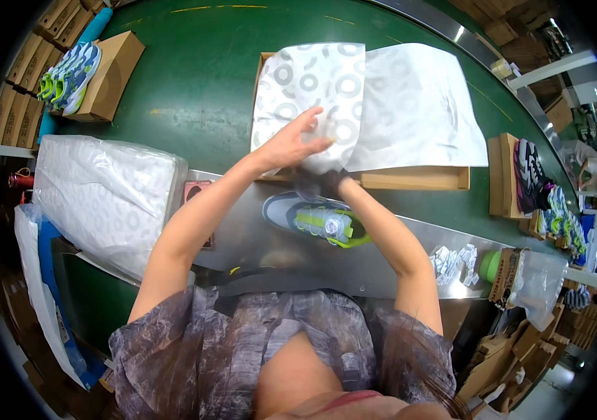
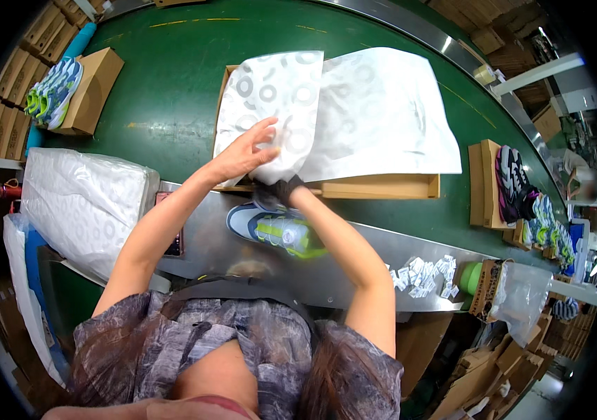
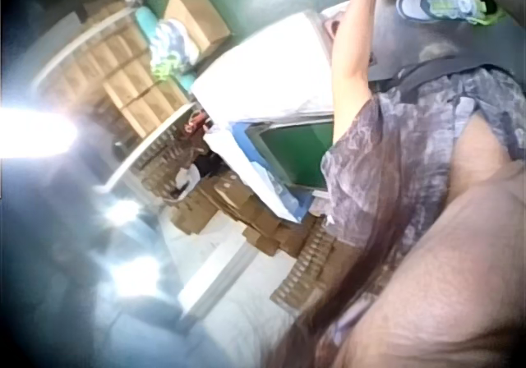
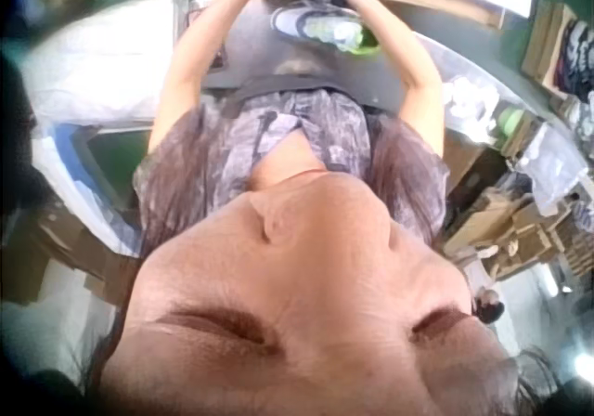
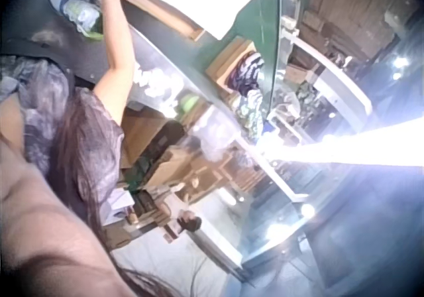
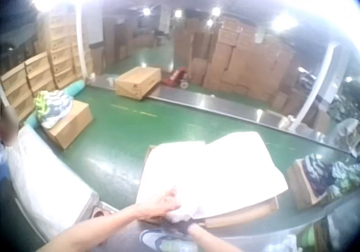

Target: The person places pairs of sneakers into cardboard boxes on a conveyor belt. They line the box with tissue paper, insert the shoes, fold the paper over, close the box, and move it down the line. This process is repeated for multiple pairs of shoes.

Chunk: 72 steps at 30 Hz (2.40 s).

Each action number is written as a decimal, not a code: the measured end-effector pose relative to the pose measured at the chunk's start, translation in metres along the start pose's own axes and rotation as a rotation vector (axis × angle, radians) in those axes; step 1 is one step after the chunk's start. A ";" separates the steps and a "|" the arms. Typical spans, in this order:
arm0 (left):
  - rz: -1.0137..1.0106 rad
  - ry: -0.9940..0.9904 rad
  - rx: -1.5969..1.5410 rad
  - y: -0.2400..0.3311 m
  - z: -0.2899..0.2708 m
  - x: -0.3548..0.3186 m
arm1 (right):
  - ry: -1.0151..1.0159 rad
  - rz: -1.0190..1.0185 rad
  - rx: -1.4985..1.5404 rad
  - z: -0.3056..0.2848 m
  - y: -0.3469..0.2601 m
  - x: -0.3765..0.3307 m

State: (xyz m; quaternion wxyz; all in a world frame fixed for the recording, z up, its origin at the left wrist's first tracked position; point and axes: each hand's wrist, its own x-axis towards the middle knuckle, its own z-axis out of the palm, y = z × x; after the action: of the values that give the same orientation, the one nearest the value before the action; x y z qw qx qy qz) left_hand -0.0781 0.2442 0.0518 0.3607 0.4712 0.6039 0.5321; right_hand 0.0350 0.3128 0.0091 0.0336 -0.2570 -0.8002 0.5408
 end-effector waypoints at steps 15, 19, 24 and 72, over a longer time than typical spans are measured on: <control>-0.036 -0.154 1.418 -0.062 0.009 0.027 | 0.596 -0.256 -0.754 -0.088 0.013 -0.150; 0.211 -0.050 0.741 -0.038 0.013 -0.009 | 0.834 -0.090 -0.465 -0.059 0.032 -0.201; 0.297 -0.347 0.624 -0.016 0.041 -0.098 | 0.467 0.484 0.342 -0.026 0.117 -0.201; -0.404 0.472 0.099 -0.075 -0.021 -0.038 | 0.558 -0.103 -0.940 -0.011 0.051 -0.089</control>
State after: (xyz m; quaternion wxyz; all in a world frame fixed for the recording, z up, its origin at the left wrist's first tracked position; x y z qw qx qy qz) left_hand -0.1009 0.2021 -0.0212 0.2857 0.2222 0.7777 0.5141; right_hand 0.1351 0.2965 -0.0110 0.1527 -0.3387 -0.9278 0.0340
